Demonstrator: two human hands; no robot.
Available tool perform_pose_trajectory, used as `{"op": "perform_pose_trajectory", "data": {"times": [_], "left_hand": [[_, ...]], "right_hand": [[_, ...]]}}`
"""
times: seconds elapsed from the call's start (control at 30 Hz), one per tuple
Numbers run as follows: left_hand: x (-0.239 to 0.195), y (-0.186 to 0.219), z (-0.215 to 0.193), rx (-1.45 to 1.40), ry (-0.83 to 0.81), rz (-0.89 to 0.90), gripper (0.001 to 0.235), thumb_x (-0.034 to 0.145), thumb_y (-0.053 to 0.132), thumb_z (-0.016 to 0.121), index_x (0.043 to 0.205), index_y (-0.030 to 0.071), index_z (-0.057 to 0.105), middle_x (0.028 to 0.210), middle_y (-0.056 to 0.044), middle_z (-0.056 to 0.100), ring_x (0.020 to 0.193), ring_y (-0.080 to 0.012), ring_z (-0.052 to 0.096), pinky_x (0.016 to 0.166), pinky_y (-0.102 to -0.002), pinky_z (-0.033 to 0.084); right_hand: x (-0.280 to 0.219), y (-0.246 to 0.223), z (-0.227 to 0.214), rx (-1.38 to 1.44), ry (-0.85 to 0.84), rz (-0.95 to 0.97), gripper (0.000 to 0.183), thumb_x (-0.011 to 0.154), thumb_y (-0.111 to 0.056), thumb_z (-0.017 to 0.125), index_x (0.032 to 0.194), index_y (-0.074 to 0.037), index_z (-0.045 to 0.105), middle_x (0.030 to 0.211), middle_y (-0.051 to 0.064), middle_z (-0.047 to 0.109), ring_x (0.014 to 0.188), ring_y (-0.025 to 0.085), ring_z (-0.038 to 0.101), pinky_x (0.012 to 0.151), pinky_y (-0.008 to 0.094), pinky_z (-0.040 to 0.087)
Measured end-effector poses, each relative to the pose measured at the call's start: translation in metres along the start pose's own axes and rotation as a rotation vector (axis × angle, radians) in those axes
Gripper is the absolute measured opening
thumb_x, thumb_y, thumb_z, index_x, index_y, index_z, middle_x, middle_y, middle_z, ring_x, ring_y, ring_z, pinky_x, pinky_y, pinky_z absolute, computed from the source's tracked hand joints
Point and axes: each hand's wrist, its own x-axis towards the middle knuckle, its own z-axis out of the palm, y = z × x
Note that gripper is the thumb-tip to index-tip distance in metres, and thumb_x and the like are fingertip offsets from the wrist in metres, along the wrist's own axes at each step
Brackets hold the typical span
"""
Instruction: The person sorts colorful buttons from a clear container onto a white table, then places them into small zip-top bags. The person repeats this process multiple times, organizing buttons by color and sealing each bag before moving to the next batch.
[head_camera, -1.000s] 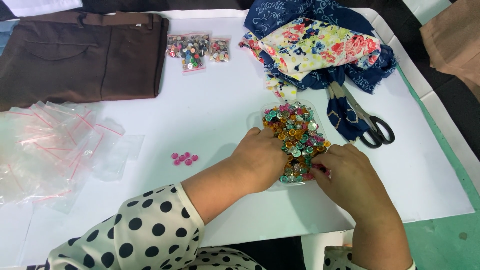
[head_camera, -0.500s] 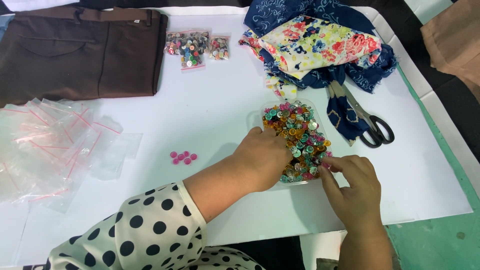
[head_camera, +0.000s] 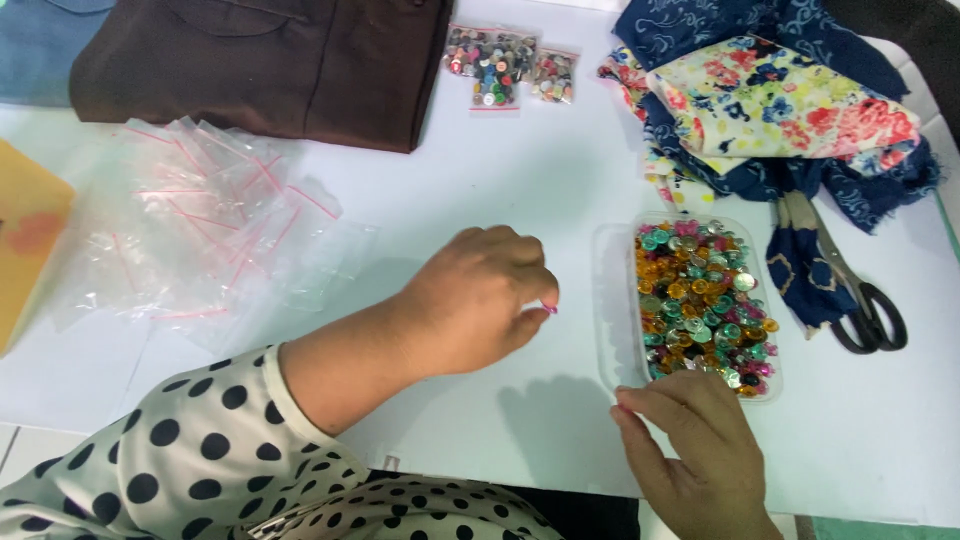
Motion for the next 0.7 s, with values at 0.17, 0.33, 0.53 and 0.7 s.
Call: {"op": "perform_pose_trajectory", "data": {"times": [0.17, 0.33, 0.53, 0.7], "left_hand": [[-0.04, -0.065, -0.019, -0.078, 0.095, -0.177, 0.007, 0.086, 0.017, 0.077, 0.093, 0.02, 0.077, 0.083, 0.001, 0.06, 0.077, -0.025, 0.06, 0.076, -0.039, 0.05], [-0.07, -0.11, -0.016, -0.084, 0.152, -0.288, 0.008, 0.085, 0.018, 0.08, 0.092, 0.021, 0.077, 0.083, 0.002, 0.061, 0.076, -0.0227, 0.059, 0.079, -0.037, 0.052], [-0.088, -0.125, -0.007, -0.253, 0.101, -0.489, 0.01, 0.083, 0.011, 0.079, 0.091, 0.014, 0.076, 0.086, -0.005, 0.068, 0.087, -0.0258, 0.067, 0.077, -0.036, 0.054], [-0.093, -0.13, 0.019, -0.173, 0.019, -0.272, 0.009, 0.084, 0.014, 0.073, 0.087, 0.021, 0.077, 0.085, 0.001, 0.06, 0.08, -0.0263, 0.057, 0.075, -0.039, 0.05]], "right_hand": [[0.066, -0.026, 0.038, 0.036, -0.107, -0.201, 0.017, 0.095, -0.006, 0.065, 0.112, -0.007, 0.069, 0.092, 0.005, 0.064, 0.081, 0.023, 0.059, 0.076, 0.037, 0.048], [0.126, -0.027, 0.1, 0.054, -0.141, -0.262, 0.018, 0.1, -0.004, 0.058, 0.113, -0.005, 0.071, 0.091, 0.006, 0.062, 0.085, 0.026, 0.058, 0.077, 0.037, 0.05], [0.127, 0.013, 0.15, -0.031, -0.141, -0.283, 0.02, 0.097, -0.001, 0.06, 0.11, -0.009, 0.073, 0.083, 0.005, 0.061, 0.08, 0.025, 0.064, 0.073, 0.035, 0.053], [0.106, 0.029, 0.155, -0.164, -0.389, -0.167, 0.039, 0.086, 0.004, 0.063, 0.122, -0.008, 0.072, 0.094, 0.006, 0.063, 0.083, 0.03, 0.059, 0.074, 0.042, 0.053]]}}
